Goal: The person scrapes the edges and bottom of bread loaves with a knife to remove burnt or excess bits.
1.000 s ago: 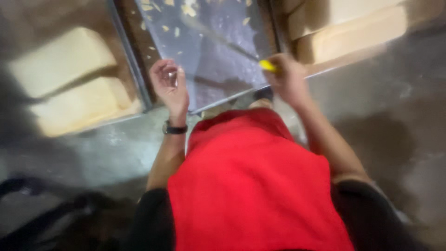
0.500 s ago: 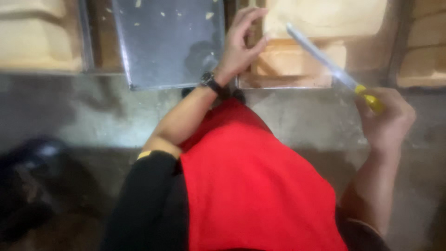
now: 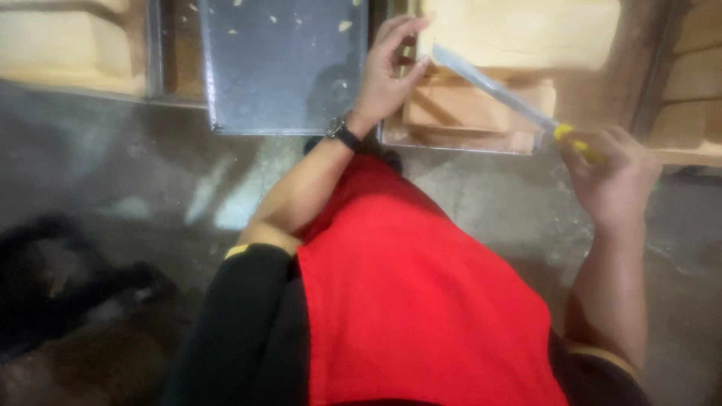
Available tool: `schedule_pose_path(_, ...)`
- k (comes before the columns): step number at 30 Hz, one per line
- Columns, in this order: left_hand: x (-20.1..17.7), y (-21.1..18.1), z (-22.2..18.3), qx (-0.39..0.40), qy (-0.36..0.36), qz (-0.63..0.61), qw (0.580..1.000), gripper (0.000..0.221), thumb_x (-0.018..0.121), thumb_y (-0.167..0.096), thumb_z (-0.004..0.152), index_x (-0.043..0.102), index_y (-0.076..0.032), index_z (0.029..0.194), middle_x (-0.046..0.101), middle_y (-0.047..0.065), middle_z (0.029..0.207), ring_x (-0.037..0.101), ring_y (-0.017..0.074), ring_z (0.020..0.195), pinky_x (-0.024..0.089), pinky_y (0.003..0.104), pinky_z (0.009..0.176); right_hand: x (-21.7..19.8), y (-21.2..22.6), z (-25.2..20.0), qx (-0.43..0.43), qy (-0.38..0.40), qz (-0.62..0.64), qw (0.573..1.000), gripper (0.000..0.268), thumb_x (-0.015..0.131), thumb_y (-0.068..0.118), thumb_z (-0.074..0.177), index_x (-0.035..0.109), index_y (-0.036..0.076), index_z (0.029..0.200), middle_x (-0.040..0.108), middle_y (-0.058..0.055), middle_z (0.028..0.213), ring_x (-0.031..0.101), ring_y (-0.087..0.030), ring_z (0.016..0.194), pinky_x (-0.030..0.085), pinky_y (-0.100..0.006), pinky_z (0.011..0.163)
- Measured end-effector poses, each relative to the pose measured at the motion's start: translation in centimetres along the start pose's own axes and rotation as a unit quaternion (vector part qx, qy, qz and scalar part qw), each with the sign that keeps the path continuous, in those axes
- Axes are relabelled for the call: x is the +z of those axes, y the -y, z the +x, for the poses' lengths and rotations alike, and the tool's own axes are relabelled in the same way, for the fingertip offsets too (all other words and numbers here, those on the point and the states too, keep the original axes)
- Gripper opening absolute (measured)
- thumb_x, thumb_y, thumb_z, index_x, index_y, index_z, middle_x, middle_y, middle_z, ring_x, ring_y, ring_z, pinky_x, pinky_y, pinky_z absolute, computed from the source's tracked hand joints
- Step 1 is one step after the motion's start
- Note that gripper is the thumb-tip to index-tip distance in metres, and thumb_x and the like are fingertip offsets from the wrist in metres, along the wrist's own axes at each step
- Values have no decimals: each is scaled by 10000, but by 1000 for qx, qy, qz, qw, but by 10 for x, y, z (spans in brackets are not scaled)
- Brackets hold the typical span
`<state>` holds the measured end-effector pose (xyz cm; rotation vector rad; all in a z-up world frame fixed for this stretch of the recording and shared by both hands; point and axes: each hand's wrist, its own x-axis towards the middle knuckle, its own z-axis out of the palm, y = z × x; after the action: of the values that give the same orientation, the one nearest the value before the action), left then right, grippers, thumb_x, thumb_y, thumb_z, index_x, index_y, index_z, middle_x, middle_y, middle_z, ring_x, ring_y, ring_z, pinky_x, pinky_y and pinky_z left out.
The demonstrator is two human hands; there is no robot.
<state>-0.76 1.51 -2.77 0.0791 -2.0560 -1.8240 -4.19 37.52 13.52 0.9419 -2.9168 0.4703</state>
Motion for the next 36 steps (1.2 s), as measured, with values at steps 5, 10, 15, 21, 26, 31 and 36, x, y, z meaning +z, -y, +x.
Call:
schedule_pose_path(5,-3,-3,-2,7,-6,-18,1000,525,749,-23,987,581,-212,1447,432,68,1512,626,207,1247,658,310,953,6,-17,0,-51,-19,-13,998,165,831,127,956,801,122,1118,765,-74,1064,710,-175,834,533,-291,711)
schedule_pose_path(10,-5,-2,-3,-8,-2,-13,1000,559,770,-36,993,530,-208,1467,481,49,1477,633,196,1232,685,306,950,23,-34,3,-60,-34,45,997,129,826,51,979,765,32,1091,744,-124,1024,710,-196,847,540,-305,725)
schedule_pose_path(15,-18,0,-23,-43,-48,-23,998,586,785,-66,985,483,-191,1472,611,24,1360,658,180,1185,641,339,990,47,-47,10,47,-32,279,959,115,700,0,1128,607,-23,1065,653,-88,894,605,-115,784,476,-259,655)
schedule_pose_path(21,-66,14,-54,-102,-95,16,990,532,763,-57,958,531,-163,1425,628,45,1341,682,180,1095,621,328,904,44,-26,-2,98,2,309,946,52,608,12,1179,613,6,1230,668,-37,833,581,-70,665,425,-233,551)
schedule_pose_path(26,-108,27,-68,-146,-137,14,980,531,721,-8,939,532,-171,1408,631,30,1300,685,160,1081,656,302,893,48,44,-35,136,-34,169,976,132,680,32,1149,671,39,1281,761,-97,1031,680,-129,764,524,-291,633)
schedule_pose_path(31,-156,41,-73,-114,-150,-32,982,566,705,45,949,501,-157,1437,614,42,1307,640,171,1094,624,305,874,63,142,-71,116,-47,169,978,175,701,7,1022,697,31,1195,746,-154,1030,740,-211,950,581,-342,819)
schedule_pose_path(36,-226,49,-83,-110,-164,-51,979,589,705,58,945,487,-147,1453,608,55,1318,632,180,1093,587,288,849,73,209,-88,207,-45,212,954,194,645,-9,1034,699,21,1219,765,-121,1030,720,-184,915,561,-323,800)
